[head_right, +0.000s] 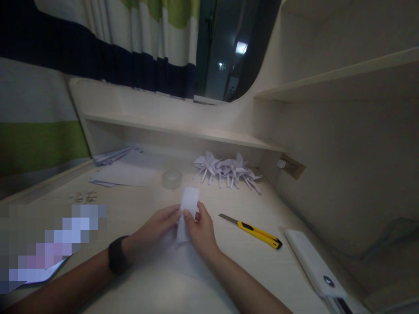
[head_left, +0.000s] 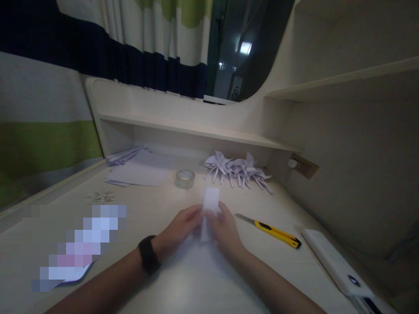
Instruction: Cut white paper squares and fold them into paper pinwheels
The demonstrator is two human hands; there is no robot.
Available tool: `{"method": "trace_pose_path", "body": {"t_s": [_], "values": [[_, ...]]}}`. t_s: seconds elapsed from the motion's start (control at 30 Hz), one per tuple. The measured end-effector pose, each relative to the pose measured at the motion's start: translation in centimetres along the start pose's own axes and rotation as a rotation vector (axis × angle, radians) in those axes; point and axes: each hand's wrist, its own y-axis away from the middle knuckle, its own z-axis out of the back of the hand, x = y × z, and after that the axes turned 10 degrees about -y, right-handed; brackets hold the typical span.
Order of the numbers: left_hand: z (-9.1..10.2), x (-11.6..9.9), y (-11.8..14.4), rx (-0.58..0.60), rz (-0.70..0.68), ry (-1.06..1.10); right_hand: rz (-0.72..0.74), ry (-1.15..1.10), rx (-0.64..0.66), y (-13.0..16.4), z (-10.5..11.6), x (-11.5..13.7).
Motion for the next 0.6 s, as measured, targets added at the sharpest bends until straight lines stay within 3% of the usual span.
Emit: {"method": "trace_pose_path", "body": {"t_s": [0.23,0.43,0.6], "values": [[0.5,-0.8,0.0,-0.008,-0.022,-0.183,0.093,0.323,0.001,-0.6,1.5,1.3],[1.5,-0.8,-0.2,0.013,0.117,-0.085,0.192,0.452,0.168,-1.5,3.1,1.7],[1.5,-0.2,-0.3,-0.183,0.202,0.045,0.171,0.38,0.047,-2.1,4.0,0.9]]}}
